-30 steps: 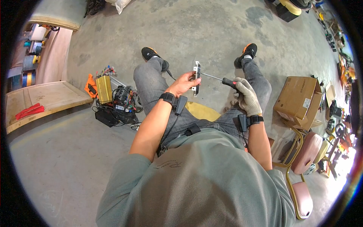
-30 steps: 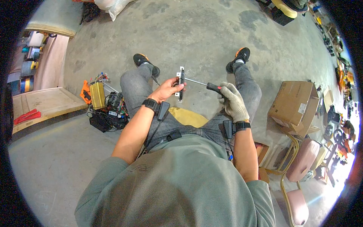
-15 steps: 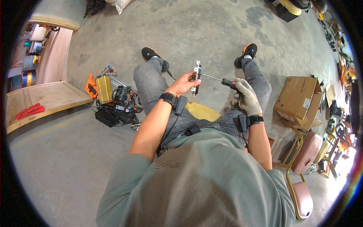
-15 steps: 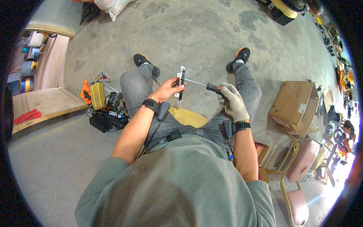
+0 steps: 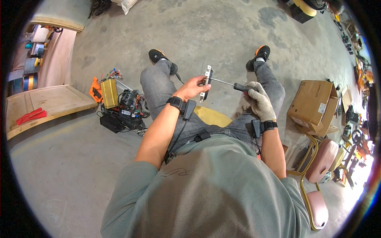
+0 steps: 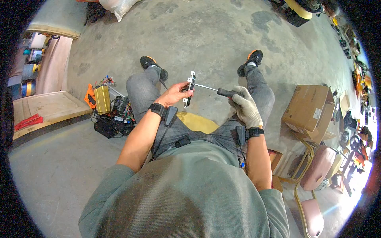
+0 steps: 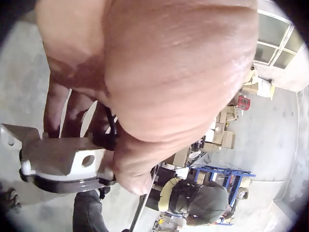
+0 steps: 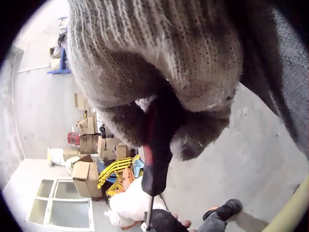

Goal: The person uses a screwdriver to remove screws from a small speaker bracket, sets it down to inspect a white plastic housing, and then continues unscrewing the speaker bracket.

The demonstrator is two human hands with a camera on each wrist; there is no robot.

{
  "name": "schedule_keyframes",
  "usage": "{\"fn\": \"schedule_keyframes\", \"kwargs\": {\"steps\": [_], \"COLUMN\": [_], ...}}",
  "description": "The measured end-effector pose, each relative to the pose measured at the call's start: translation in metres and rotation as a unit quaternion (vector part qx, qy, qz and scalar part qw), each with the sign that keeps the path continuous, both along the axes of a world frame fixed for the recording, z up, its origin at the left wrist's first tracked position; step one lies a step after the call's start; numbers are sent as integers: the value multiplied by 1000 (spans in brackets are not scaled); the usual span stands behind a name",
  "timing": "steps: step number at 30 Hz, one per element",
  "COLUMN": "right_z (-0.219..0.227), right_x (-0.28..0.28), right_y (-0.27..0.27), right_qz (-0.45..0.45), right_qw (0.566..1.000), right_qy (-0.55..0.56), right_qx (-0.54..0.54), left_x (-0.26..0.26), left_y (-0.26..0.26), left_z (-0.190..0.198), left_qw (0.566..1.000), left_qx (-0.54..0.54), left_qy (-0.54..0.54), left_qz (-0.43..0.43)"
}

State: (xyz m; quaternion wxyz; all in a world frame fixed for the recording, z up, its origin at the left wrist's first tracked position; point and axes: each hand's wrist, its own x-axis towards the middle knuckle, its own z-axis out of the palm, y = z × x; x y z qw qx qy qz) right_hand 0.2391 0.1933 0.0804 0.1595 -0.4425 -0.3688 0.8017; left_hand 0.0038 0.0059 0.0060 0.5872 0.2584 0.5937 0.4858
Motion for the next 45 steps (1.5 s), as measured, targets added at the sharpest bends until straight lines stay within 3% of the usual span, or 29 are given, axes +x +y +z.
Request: {"fn": "schedule_keyframes", "kwargs": {"steps": [1, 6, 7, 9, 10, 12, 16, 18, 19, 21, 24, 25, 27, 30, 31, 33, 34, 36, 40, 43, 45], "right_z": [-4, -23, -20, -13, -11, -9, -19, -23, -18, -5, -1, -7, -18, -18, -17, -14, -11, -6, -29, -30, -16], "right_x": [2, 19, 17, 10, 6, 1, 13, 17, 14, 5, -1, 2, 10, 17, 15, 8, 5, 0, 20, 20, 12], "right_y": [2, 30, 26, 13, 9, 4, 19, 27, 23, 9, 1, 5, 17, 27, 23, 11, 8, 3, 24, 27, 14], "right_qz": [0, 177, 177, 74, 74, -10, 44, 180, 180, 63, -4, -3, 111, 164, 164, 68, 69, -14, 84, 163, 100], "right_qw": [1000, 978, 978, 997, 997, 1000, 995, 978, 978, 998, 1000, 1000, 990, 980, 980, 998, 998, 1000, 992, 975, 994], "right_qy": [0, -26, -26, 28, 28, 29, -9, -2, -2, 2, 2, 2, -34, -30, -30, 13, 12, 6, -19, 40, 35], "right_qx": [1, -111, -111, -19, -18, 2, -86, -104, -105, -3, 8, 8, -81, -109, -109, -4, -3, -12, -90, -148, -14], "left_x": [0, 0, 0, 0, 0, 0, 1, -1, -1, -2, 0, 0, -1, 1, 0, 0, 0, 0, 1, 0, 0], "left_y": [0, 0, 0, -1, 0, 0, 0, -1, -2, -1, -1, -1, 0, -1, -2, -2, 0, -1, -1, -1, -1], "left_z": [0, 0, 1, 3, 3, 1, 0, 2, 2, 3, 6, 4, 3, 0, -1, -1, -2, -3, -1, 2, 1], "left_qw": [1000, 999, 999, 998, 998, 999, 998, 997, 997, 997, 996, 996, 995, 993, 993, 994, 994, 994, 994, 992, 993], "left_qx": [1, -5, -5, -13, -12, -12, -14, -27, -28, -22, -24, -24, -23, -24, -24, -24, -23, -35, -44, -51, -55], "left_qy": [0, -45, -45, -54, -55, -49, -54, -61, -61, -78, -80, -81, -93, -107, -107, -95, -95, -94, -94, -95, -94], "left_qz": [0, 31, 31, 16, 16, 12, 19, 34, 34, 13, 20, 20, 19, 47, 47, 44, 44, 30, 34, 62, 49]}}
